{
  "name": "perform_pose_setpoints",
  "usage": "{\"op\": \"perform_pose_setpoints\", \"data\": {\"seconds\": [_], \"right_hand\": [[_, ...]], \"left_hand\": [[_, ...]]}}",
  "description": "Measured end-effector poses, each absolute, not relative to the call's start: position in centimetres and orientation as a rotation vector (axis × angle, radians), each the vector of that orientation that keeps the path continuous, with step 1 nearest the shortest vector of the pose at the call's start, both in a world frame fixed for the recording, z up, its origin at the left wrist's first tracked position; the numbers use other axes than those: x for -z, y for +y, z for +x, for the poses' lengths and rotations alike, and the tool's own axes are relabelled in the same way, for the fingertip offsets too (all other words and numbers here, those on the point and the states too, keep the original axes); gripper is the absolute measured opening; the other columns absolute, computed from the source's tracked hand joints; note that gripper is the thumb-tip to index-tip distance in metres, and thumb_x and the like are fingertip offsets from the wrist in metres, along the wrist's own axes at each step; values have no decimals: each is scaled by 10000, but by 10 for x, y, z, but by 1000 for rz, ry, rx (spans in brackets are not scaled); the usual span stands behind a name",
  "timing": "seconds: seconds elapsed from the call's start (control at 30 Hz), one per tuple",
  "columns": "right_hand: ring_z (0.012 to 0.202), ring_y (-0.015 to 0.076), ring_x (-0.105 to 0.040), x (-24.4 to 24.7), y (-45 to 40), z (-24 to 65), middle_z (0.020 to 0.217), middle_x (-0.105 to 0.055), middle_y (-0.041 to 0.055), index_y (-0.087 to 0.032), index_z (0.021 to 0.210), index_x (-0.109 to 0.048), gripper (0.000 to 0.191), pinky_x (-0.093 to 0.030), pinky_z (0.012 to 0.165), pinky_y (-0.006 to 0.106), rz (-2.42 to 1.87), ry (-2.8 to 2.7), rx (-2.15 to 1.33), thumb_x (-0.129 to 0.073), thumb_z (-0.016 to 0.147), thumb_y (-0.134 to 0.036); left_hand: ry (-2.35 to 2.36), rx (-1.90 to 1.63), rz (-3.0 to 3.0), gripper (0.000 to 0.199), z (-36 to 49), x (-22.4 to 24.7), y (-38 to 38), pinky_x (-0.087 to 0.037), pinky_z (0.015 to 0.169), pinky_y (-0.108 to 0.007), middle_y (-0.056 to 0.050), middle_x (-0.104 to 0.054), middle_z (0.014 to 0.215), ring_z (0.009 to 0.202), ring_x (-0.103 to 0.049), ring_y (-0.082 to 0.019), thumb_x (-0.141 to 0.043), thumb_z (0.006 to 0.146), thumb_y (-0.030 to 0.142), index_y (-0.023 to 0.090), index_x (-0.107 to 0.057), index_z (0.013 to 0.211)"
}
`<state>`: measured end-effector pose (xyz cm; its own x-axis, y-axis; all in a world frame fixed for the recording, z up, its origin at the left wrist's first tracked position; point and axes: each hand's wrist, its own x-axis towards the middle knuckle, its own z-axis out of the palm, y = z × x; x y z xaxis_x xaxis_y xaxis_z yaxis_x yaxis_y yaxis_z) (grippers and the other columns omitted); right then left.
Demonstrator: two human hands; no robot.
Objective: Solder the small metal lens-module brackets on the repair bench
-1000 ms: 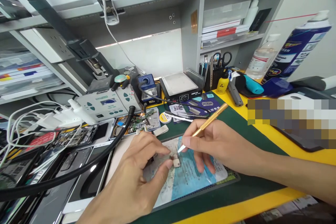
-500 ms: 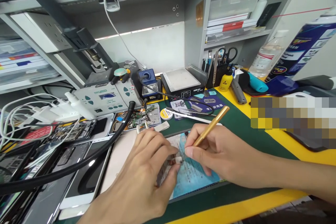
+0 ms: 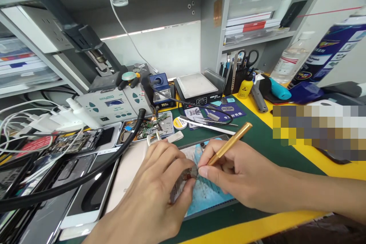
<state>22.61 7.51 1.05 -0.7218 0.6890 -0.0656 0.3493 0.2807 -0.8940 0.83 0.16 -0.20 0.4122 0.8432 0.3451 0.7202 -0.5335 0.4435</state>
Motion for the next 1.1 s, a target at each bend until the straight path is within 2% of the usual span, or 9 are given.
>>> {"op": "perform_pose_setpoints", "data": {"seconds": [0.27,0.47,0.63,1.1], "right_hand": [[515,127,-468,-12,76,225,587,-484,-62,-226,885,-625,99,-319,478,250,-903,-2223,-1395,-599,975,-261],[505,116,-414,-11,75,225,568,-432,-79,-223,877,-609,91,-309,465,236,-892,-2215,-1421,-595,966,-238],[493,119,-387,-11,75,225,558,-419,-84,-229,890,-588,73,-289,451,242,-892,-2212,-1474,-593,961,-245],[508,118,-387,-9,74,225,570,-410,-88,-229,897,-585,74,-296,467,244,-886,-2229,-1448,-581,971,-222]], "left_hand": [[1359,-775,2465,197,7,1,3,-389,1073,-482,-33,-615,1034,1030,-535,-215,-578,963,84,224,-597,1100],[1365,-768,2436,214,8,1,5,-417,1014,-469,-36,-628,1036,1030,-543,-227,-573,967,98,236,-605,1128],[1368,-775,2445,204,8,1,5,-416,1042,-478,-34,-636,1024,1006,-558,-220,-582,961,110,228,-620,1122],[1379,-775,2455,226,8,-1,6,-435,1018,-486,-42,-650,1026,1012,-570,-230,-589,947,106,229,-633,1131]]}}
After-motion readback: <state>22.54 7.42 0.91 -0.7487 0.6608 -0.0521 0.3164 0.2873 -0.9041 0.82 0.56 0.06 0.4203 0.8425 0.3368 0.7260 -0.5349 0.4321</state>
